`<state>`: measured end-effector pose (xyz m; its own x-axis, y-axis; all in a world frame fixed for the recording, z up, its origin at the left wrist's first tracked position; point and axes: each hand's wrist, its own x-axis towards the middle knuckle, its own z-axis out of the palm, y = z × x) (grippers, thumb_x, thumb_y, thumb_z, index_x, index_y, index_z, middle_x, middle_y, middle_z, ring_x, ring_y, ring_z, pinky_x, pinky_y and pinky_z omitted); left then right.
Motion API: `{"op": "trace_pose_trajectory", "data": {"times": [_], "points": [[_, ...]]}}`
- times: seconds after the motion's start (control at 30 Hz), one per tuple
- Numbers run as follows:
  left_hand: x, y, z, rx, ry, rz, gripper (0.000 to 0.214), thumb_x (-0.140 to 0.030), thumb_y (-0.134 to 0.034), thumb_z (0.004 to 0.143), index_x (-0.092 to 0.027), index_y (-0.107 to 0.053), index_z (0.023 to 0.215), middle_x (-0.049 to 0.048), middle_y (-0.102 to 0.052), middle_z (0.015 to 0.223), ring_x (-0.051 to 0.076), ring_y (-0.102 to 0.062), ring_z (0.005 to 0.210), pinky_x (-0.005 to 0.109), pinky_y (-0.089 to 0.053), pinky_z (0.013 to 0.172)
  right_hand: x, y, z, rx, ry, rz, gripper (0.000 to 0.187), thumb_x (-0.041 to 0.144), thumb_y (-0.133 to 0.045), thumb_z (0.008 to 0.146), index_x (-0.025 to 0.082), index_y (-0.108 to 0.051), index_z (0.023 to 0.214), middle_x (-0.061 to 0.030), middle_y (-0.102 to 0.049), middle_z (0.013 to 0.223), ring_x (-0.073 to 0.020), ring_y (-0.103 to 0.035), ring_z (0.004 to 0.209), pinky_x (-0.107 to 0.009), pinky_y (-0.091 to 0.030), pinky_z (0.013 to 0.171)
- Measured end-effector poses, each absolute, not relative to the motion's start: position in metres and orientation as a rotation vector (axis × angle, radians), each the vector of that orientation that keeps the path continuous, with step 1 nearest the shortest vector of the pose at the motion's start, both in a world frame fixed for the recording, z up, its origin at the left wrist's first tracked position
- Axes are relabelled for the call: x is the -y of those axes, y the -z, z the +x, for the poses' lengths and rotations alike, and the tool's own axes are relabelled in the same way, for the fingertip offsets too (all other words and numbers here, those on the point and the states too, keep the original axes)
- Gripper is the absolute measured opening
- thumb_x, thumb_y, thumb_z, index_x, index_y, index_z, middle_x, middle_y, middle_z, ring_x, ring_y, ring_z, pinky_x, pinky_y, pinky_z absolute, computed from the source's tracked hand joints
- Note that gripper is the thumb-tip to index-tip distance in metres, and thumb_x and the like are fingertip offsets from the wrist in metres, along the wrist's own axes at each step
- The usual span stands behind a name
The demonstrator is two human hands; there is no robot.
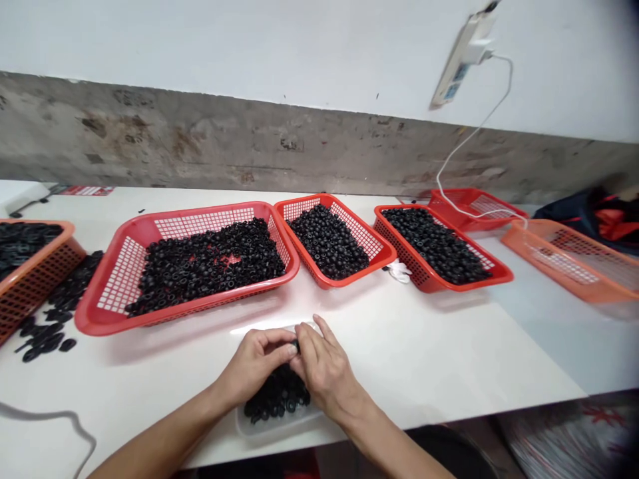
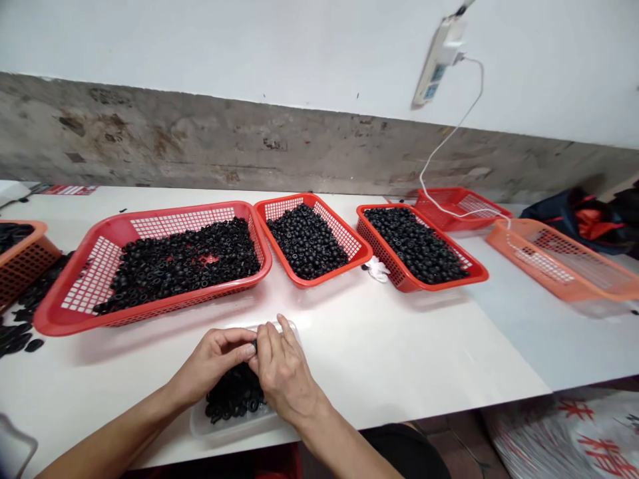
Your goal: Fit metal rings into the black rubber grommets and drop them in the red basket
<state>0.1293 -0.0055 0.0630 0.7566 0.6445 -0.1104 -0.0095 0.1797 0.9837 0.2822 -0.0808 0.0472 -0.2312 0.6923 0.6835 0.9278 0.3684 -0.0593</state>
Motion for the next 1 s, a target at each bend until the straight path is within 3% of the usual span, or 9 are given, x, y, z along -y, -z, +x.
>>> {"op": "trace_pose_trajectory", "data": {"times": [0.13,0.33,0.47,0.6,0.73,1.0], "points": [[0.006,-0.063,0.132,-0.644,-0.551,1.304,0.028,-0.035,-0.070,0.084,-0.017,-0.077,0.104,0.0067,-0.076,0.097,0.022,-0.065,0.094,0.031,-0.048,0.090,0.079,-0.055,0.287,1.943,0.275,-1.366,0.019,0.019,-0.046,0.099,0.009,-0.052,0.114,-0.0109,-0.071,0.089,-0.0178,-0.069,0.075,-0.049,-0.049,0.104],[0.009,-0.068,0.133,-0.623,-0.551,1.208,0.024,-0.035,-0.072,0.081,-0.016,-0.076,0.096,0.0033,-0.070,0.083,0.017,-0.059,0.080,0.027,-0.047,0.081,0.080,-0.062,0.290,1.938,0.239,-1.318,0.033,0.017,-0.048,0.098,0.009,-0.050,0.130,-0.0151,-0.073,0.103,-0.0219,-0.071,0.093,-0.054,-0.042,0.107],[0.007,-0.069,0.133,-0.646,-0.563,1.155,0.020,-0.034,-0.072,0.079,-0.015,-0.074,0.086,0.0018,-0.065,0.077,0.015,-0.054,0.074,0.026,-0.043,0.075,0.082,-0.073,0.297,1.901,-0.145,-1.284,0.040,0.023,-0.056,0.097,0.018,-0.050,0.137,-0.0127,-0.071,0.117,-0.0214,-0.069,0.105,-0.046,-0.049,0.102],[0.006,-0.070,0.133,-0.620,-0.550,1.150,0.021,-0.034,-0.071,0.080,-0.014,-0.074,0.087,0.0004,-0.060,0.070,0.013,-0.048,0.069,0.025,-0.040,0.071,0.083,-0.083,0.305,1.726,-0.589,-1.245,0.030,0.023,-0.057,0.097,0.027,-0.065,0.125,-0.0077,-0.069,0.123,-0.0201,-0.065,0.115,-0.036,-0.055,0.097],[0.006,-0.072,0.133,-0.586,-0.505,1.146,0.022,-0.035,-0.071,0.081,-0.013,-0.073,0.086,0.0006,-0.059,0.070,0.013,-0.047,0.068,0.025,-0.038,0.070,0.081,-0.086,0.306,1.517,-0.863,-1.195,0.021,0.021,-0.059,0.095,0.026,-0.075,0.109,-0.0063,-0.072,0.115,-0.0186,-0.068,0.108,-0.034,-0.055,0.097],[0.005,-0.068,0.132,-0.558,-0.486,1.153,0.025,-0.038,-0.071,0.083,-0.014,-0.072,0.091,0.0007,-0.059,0.073,0.012,-0.047,0.068,0.024,-0.038,0.068,0.080,-0.089,0.309,1.551,-0.749,-1.242,0.018,0.020,-0.062,0.093,0.024,-0.074,0.105,-0.0066,-0.072,0.114,-0.0189,-0.069,0.104,-0.034,-0.054,0.095]]}}
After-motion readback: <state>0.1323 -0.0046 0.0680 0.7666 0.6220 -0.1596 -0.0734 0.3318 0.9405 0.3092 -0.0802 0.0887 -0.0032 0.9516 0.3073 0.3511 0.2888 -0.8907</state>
